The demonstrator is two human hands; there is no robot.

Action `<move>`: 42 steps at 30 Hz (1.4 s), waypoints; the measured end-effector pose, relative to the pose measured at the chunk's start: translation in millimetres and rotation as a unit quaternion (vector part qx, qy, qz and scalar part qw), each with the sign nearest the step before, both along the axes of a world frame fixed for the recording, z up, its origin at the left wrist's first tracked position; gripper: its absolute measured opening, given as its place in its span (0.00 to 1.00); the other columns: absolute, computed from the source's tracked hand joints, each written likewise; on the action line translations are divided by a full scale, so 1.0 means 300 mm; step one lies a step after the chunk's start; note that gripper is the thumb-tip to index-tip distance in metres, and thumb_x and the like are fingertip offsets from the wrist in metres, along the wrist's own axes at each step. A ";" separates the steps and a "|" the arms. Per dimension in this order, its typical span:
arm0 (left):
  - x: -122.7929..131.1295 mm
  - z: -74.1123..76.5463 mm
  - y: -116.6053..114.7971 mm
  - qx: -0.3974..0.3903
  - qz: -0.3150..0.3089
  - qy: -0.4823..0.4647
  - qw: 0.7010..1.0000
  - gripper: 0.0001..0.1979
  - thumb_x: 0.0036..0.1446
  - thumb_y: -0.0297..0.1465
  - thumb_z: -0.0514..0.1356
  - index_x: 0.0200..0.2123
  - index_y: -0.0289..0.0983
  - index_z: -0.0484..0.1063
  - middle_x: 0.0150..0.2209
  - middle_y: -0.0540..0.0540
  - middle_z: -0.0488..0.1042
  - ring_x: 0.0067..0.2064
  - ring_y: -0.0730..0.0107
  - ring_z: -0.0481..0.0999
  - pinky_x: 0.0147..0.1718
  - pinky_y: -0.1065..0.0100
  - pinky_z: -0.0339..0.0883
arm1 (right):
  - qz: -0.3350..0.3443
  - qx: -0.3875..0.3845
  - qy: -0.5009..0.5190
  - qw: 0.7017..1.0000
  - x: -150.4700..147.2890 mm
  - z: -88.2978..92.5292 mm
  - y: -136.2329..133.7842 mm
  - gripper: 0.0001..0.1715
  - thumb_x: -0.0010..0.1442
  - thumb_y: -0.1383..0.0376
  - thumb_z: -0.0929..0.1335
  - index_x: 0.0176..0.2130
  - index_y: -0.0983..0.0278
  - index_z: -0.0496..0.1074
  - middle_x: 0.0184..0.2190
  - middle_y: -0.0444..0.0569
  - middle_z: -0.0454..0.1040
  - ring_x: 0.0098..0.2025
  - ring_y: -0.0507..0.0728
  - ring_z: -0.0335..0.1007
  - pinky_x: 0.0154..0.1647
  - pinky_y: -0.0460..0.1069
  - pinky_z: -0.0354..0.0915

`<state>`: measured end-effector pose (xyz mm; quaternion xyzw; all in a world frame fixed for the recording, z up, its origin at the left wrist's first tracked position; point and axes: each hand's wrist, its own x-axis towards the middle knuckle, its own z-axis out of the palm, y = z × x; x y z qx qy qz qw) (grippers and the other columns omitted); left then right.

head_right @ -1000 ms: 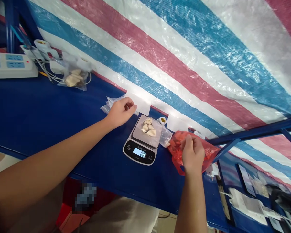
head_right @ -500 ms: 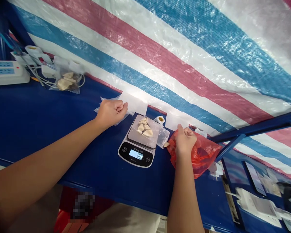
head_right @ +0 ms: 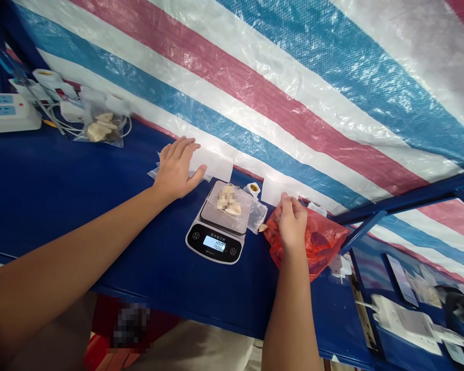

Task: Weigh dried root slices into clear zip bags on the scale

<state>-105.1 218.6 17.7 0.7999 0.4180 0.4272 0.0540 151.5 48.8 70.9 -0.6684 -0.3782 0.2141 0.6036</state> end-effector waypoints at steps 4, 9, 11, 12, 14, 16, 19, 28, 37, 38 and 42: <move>0.010 -0.003 0.001 -0.012 0.007 0.001 1.000 0.25 0.66 0.40 0.52 0.62 0.35 0.67 0.66 0.33 0.69 0.71 0.44 0.62 0.68 0.41 0.50 | 0.079 -0.149 -0.052 0.984 -0.027 0.037 -0.056 0.34 0.59 0.38 0.72 0.22 0.62 0.65 0.14 0.36 0.51 0.17 0.47 0.44 0.18 0.47 0.44; 0.018 -0.010 0.001 0.000 -0.002 0.007 1.000 0.23 0.67 0.38 0.52 0.60 0.34 0.69 0.61 0.33 0.73 0.66 0.46 0.67 0.66 0.44 0.53 | 0.073 -0.203 -0.089 0.972 -0.107 0.029 -0.048 0.29 0.56 0.41 0.74 0.26 0.64 0.76 0.19 0.44 0.69 0.21 0.52 0.61 0.22 0.48 0.57; 0.016 -0.010 0.001 0.003 -0.005 0.005 1.000 0.21 0.68 0.37 0.52 0.59 0.34 0.69 0.60 0.34 0.74 0.64 0.47 0.69 0.66 0.45 0.53 | 0.073 -0.177 -0.139 0.972 -0.142 0.053 -0.031 0.24 0.57 0.45 0.74 0.30 0.64 0.79 0.25 0.46 0.75 0.25 0.54 0.68 0.25 0.48 0.61; 0.014 -0.009 0.001 0.003 -0.006 0.002 1.000 0.21 0.68 0.36 0.52 0.59 0.34 0.70 0.59 0.34 0.74 0.64 0.48 0.69 0.65 0.46 0.54 | 0.075 -0.162 -0.179 0.967 -0.159 0.077 -0.025 0.23 0.59 0.46 0.74 0.32 0.63 0.80 0.28 0.46 0.77 0.27 0.55 0.70 0.27 0.48 0.63; 0.008 -0.007 0.000 0.000 -0.010 -0.006 1.000 0.20 0.68 0.35 0.53 0.58 0.34 0.70 0.58 0.35 0.75 0.63 0.49 0.70 0.65 0.47 0.54 | 0.091 -0.147 -0.283 0.943 -0.190 0.151 -0.018 0.20 0.62 0.48 0.72 0.35 0.62 0.81 0.33 0.48 0.81 0.32 0.57 0.75 0.31 0.50 0.66; 0.004 -0.006 -0.002 -0.007 -0.015 -0.013 1.000 0.19 0.67 0.34 0.53 0.58 0.34 0.70 0.57 0.35 0.76 0.62 0.49 0.70 0.64 0.48 0.55 | 0.121 -0.145 -0.377 0.907 -0.226 0.244 -0.013 0.18 0.64 0.50 0.71 0.38 0.60 0.83 0.38 0.49 0.83 0.38 0.60 0.78 0.38 0.51 0.69; 0.005 -0.009 -0.004 -0.019 -0.032 -0.027 0.999 0.19 0.66 0.32 0.53 0.57 0.34 0.70 0.57 0.35 0.76 0.62 0.49 0.70 0.65 0.47 0.54 | 0.167 -0.155 -0.447 0.865 -0.295 0.387 0.006 0.15 0.66 0.52 0.70 0.42 0.57 0.84 0.43 0.47 0.85 0.45 0.62 0.81 0.46 0.53 0.71; -0.144 0.177 0.004 -0.323 -0.366 -0.303 0.819 0.24 0.71 0.48 0.46 0.51 0.38 0.73 0.52 0.38 0.79 0.51 0.60 0.80 0.48 0.60 0.73 | 0.302 -0.218 -0.476 0.797 -0.484 0.593 0.136 0.15 0.64 0.50 0.72 0.42 0.55 0.85 0.42 0.47 0.84 0.41 0.62 0.81 0.44 0.54 0.73; -0.341 0.288 -0.104 -0.264 -0.430 -0.231 0.832 0.11 0.59 0.39 0.67 0.35 0.36 0.78 0.33 0.46 0.78 0.36 0.69 0.76 0.34 0.67 0.67 | 0.327 -0.161 -0.409 0.837 -0.559 0.480 0.124 0.08 0.65 0.57 0.73 0.41 0.56 0.83 0.40 0.47 0.83 0.42 0.59 0.79 0.43 0.51 0.71; -0.350 0.283 -0.112 -0.271 -0.420 -0.232 0.834 0.11 0.59 0.38 0.67 0.34 0.36 0.77 0.32 0.46 0.77 0.35 0.69 0.75 0.33 0.67 0.66 | 0.322 -0.156 -0.399 0.844 -0.567 0.464 0.116 0.07 0.65 0.57 0.73 0.41 0.56 0.83 0.40 0.47 0.83 0.42 0.59 0.79 0.44 0.51 0.71; -0.385 0.276 -0.139 -0.295 -0.411 -0.213 0.836 0.12 0.61 0.39 0.64 0.34 0.36 0.76 0.29 0.49 0.75 0.32 0.71 0.73 0.31 0.68 0.65 | 0.276 -0.120 -0.349 0.887 -0.597 0.401 0.105 0.24 0.56 0.55 0.79 0.51 0.55 0.78 0.53 0.49 0.79 0.51 0.60 0.76 0.52 0.53 0.71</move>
